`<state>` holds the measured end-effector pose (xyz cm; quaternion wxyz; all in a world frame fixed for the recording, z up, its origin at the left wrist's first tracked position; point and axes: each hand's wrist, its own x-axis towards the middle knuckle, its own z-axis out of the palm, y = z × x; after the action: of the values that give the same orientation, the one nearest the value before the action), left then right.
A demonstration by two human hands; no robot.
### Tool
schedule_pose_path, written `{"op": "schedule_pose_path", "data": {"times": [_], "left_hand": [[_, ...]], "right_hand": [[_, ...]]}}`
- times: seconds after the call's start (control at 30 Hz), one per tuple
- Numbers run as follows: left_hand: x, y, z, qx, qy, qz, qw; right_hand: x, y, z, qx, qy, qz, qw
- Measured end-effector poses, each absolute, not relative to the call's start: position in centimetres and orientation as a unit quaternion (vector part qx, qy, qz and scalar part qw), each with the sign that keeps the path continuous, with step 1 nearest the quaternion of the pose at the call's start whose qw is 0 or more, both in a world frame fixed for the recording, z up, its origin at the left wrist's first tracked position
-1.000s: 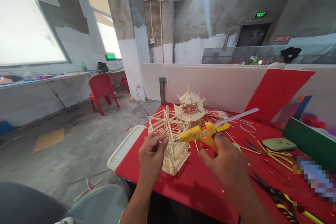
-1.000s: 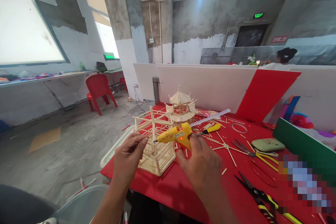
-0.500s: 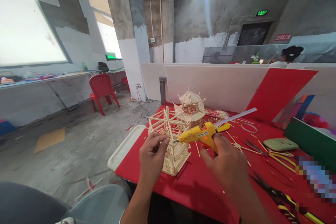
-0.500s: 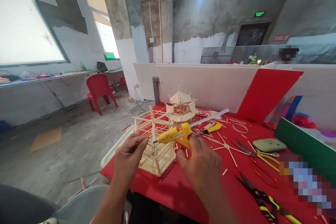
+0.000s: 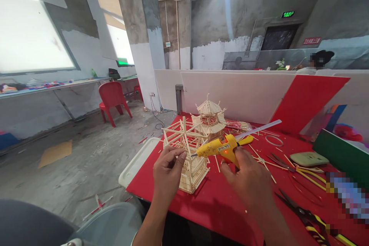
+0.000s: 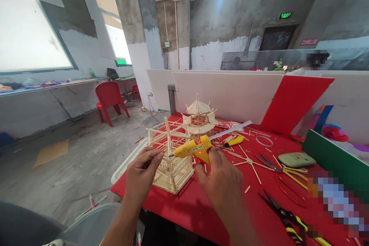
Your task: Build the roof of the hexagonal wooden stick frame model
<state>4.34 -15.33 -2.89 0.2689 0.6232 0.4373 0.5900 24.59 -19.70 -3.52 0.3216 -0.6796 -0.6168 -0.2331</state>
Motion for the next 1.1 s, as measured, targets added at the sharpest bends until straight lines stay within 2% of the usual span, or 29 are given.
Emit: {"op": "schedule_pose_path", "data": {"times": [0.37,0.53,0.63,0.77,0.83,0.9,1.0,1.1], "left_hand": [[4.5,-15.4,-2.8,0.632,0.437,0.587,0.253],[4.5,-15.5,-2.5,0.653,0.437,0.577,0.222],[4.5,-15.6,-2.2,0.673,0.424,0.575,0.194],[4.5,-15.7,-1.6,0.703,0.416,0.556,0.156],[4.5,-15.7,-1.4,0.718,0.417,0.539,0.141],[4.3,-15.7,-1.3,0.733,0.418,0.521,0.127],[4.2,-15.7,-1.0,0.75,0.42,0.498,0.112],[4.2,-15.7,-0.7,0.758,0.422,0.486,0.105]], "right_hand": [[25.1,-19.8,-4.2,-0.68,-0.611,-0.198,0.353],[27.0,-20.7,-5.1,-0.688,-0.62,-0.086,0.366],[29.1,-21.4,-7.2,-0.713,-0.613,0.018,0.339],[32.2,-22.3,-12.0,-0.722,-0.614,0.099,0.302],[33.4,-22.7,-14.1,-0.718,-0.631,0.085,0.282],[34.1,-22.9,-14.9,-0.726,-0.632,0.019,0.271],[33.1,-22.7,-13.0,-0.711,-0.609,-0.008,0.352],[29.8,-21.3,-8.7,-0.612,-0.614,0.089,0.491]]}}
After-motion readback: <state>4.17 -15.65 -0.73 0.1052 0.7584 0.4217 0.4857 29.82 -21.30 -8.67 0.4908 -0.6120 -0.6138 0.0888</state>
